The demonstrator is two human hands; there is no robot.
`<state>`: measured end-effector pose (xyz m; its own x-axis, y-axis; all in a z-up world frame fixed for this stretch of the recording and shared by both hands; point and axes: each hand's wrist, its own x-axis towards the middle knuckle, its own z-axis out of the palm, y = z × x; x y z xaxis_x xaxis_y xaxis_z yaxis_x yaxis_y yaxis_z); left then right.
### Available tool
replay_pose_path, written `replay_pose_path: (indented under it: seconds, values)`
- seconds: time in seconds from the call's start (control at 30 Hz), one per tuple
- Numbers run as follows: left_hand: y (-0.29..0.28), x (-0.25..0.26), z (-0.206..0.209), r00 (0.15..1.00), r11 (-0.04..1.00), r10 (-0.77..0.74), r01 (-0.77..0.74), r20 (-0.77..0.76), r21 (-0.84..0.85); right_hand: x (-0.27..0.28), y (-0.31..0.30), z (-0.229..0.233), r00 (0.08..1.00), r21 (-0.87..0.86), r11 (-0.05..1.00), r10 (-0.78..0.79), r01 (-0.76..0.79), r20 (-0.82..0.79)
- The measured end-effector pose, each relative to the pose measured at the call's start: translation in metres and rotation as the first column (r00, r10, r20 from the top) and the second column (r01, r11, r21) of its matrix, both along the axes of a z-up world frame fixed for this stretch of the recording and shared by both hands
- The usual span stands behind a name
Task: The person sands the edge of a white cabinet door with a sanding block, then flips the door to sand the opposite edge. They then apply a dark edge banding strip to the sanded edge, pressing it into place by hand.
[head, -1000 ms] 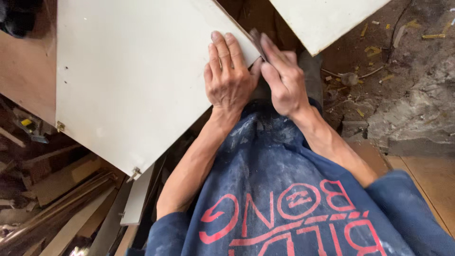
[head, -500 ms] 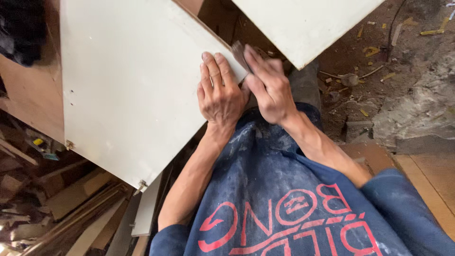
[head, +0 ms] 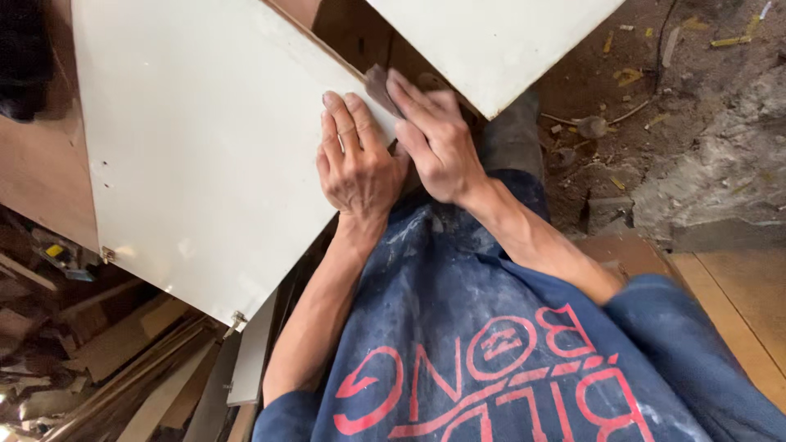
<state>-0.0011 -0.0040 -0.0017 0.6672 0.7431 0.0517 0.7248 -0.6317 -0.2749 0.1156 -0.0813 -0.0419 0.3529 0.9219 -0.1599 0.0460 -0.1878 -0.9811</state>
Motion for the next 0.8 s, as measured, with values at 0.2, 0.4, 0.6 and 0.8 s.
replay_pose_path:
  seconds: [0.2,0.4,0.6,0.8]
  values:
    - [0.002,0.001,-0.001,1.0,1.0,-0.005,0.005,-0.012,-0.002,0.01,0.02,-0.005,0.997,-0.033,0.996,0.08,-0.08,0.002]
    - [0.006,0.002,0.007,1.0,0.999,-0.024,0.024,0.0,-0.044,0.014,-0.001,-0.024,0.878,0.026,0.998,-0.043,0.062,-0.477]
    - [0.004,-0.002,0.01,1.0,0.991,0.009,-0.012,-0.024,-0.13,-0.001,-0.037,-0.02,0.908,-0.065,0.99,-0.142,0.127,-0.393]
    - [0.004,0.001,0.006,1.0,0.995,-0.012,0.01,-0.018,-0.095,-0.009,-0.018,-0.017,0.993,0.032,0.995,-0.089,0.092,-0.078]
